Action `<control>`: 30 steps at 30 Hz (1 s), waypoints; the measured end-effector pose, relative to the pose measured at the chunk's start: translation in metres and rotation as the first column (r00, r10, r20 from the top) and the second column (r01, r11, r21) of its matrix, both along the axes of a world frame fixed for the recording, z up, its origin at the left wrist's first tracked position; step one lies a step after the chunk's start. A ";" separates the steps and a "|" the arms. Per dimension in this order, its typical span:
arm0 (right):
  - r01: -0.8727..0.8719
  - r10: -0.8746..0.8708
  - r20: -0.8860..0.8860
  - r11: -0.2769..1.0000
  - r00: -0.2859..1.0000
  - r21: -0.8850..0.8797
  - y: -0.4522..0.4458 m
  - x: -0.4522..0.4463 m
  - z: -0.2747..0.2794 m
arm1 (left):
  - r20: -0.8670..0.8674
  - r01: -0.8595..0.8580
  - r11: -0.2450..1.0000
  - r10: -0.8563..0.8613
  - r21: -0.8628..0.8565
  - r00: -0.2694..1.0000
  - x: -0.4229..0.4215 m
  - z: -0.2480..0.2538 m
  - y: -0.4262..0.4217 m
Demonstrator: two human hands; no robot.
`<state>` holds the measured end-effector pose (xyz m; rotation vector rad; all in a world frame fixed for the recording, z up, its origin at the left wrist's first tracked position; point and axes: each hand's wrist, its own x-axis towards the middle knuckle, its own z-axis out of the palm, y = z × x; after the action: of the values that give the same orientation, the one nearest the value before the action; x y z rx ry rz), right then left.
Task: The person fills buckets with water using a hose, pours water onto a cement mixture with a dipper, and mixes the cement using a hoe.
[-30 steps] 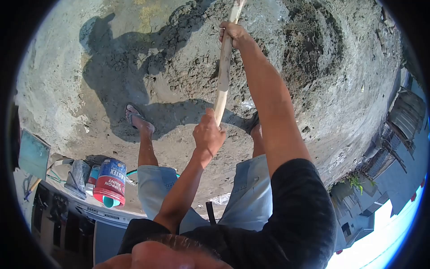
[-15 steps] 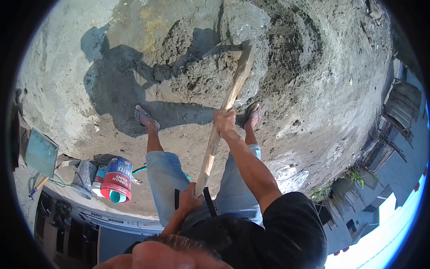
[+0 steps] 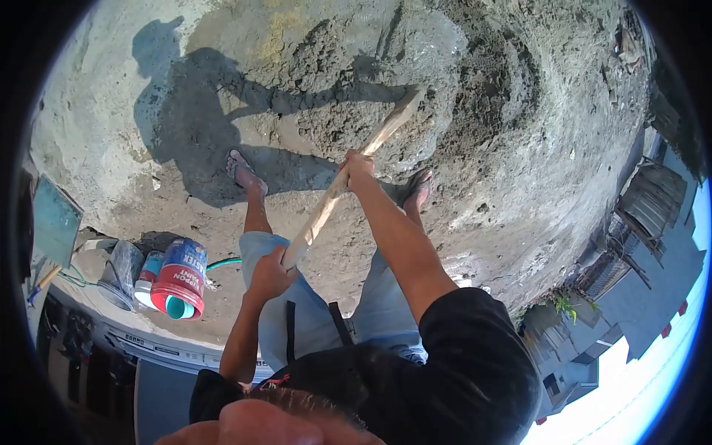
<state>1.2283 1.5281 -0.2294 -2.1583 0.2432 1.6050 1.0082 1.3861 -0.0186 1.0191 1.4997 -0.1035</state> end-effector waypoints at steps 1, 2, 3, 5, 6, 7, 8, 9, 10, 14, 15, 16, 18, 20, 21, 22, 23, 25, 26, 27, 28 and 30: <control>-0.003 0.004 -0.029 0.999 1.000 0.032 -0.008 -0.011 0.020 | -0.017 -0.002 1.000 0.002 0.006 1.000 -0.016 0.018 -0.007; 0.001 0.002 -0.051 0.999 0.999 0.051 -0.020 -0.020 0.048 | -0.040 0.009 0.999 -0.011 -0.045 0.999 -0.026 0.040 -0.014; 0.002 0.000 -0.040 0.998 0.999 0.069 -0.028 -0.026 0.072 | -0.059 0.020 0.997 -0.024 -0.078 0.998 -0.035 0.051 -0.018; 0.032 -0.034 0.018 0.994 0.999 0.104 -0.053 -0.038 0.119 | -0.064 -0.024 0.995 0.018 -0.097 0.998 -0.047 0.072 -0.054; 0.057 -0.065 0.057 0.989 0.996 0.135 -0.061 -0.043 0.137 | -0.083 -0.043 0.994 0.035 -0.102 0.996 -0.046 0.086 -0.072; 0.026 -0.031 0.047 0.993 0.998 0.114 -0.068 -0.046 0.158 | -0.102 -0.061 0.992 0.050 -0.110 0.994 -0.045 0.099 -0.090; -0.007 0.004 0.036 0.996 0.999 0.090 -0.071 -0.047 0.169 | -0.113 -0.111 0.983 0.096 -0.144 0.989 -0.038 0.112 -0.104; -0.018 0.015 0.033 0.995 0.999 0.096 -0.067 -0.046 0.159 | -0.128 -0.162 0.971 0.141 -0.173 0.982 -0.028 0.120 -0.108; -0.074 0.075 -0.024 0.996 0.997 0.057 -0.065 -0.042 0.140 | -0.122 -0.148 0.972 0.127 -0.183 0.984 -0.017 0.120 -0.102; -0.461 0.461 -0.020 0.882 0.887 -0.096 0.002 -0.019 0.034 | -0.051 -0.440 0.892 0.437 -0.101 0.898 0.081 0.039 -0.063; -0.531 0.531 0.056 0.847 0.846 -0.015 0.024 -0.013 0.023 | -0.014 -0.510 0.846 0.514 -0.152 0.858 0.098 0.033 -0.044; -0.662 0.651 0.134 0.748 0.747 0.052 0.048 -0.005 0.014 | 0.019 -0.582 0.786 0.598 -0.211 0.801 0.117 0.025 -0.027; -0.751 0.717 0.250 0.657 0.651 0.070 0.097 0.002 0.024 | 0.089 -0.639 0.750 0.657 -0.169 0.748 0.149 0.008 -0.010; -0.824 0.782 0.277 0.562 0.558 0.072 0.152 -0.009 0.045 | 0.240 -0.695 0.719 0.674 0.009 0.699 0.168 -0.023 0.011; -0.868 0.802 0.360 0.493 0.477 0.051 0.183 -0.016 0.046 | 0.236 -0.702 0.712 0.681 0.005 0.693 0.173 -0.039 0.032; -0.891 0.818 0.363 0.446 0.446 0.087 0.215 -0.023 0.047 | 0.260 -0.706 0.708 0.681 0.001 0.684 0.177 -0.056 0.060; -0.909 0.833 0.365 0.398 0.416 0.127 0.241 -0.031 0.041 | 0.281 -0.709 0.705 0.681 0.001 0.677 0.181 -0.076 0.083; -0.948 0.849 0.422 0.298 0.317 0.112 0.267 -0.043 0.017 | 0.295 -0.746 0.666 0.713 0.000 0.636 0.205 -0.107 0.091; -0.973 0.903 0.368 0.230 0.220 0.018 0.262 -0.044 0.015 | 0.296 -0.772 0.635 0.743 -0.027 0.601 0.213 -0.104 0.094; -0.977 0.921 0.332 0.212 0.203 0.009 0.241 -0.030 -0.008 | 0.294 -0.794 0.605 0.770 -0.055 0.566 0.219 -0.096 0.094; -0.979 0.938 0.288 0.203 0.192 -0.009 0.202 -0.004 -0.040 | 0.298 -0.822 0.540 0.827 -0.182 0.478 0.232 -0.074 0.071; -0.982 0.897 0.436 0.012 -0.072 -0.187 0.102 0.039 -0.058 | 0.260 -0.859 0.452 0.883 -0.242 0.391 0.266 -0.026 0.010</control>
<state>1.2677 1.6305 -0.2875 -2.4516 -2.0675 1.3217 1.2746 1.3963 -0.0450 0.0357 1.4962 0.7682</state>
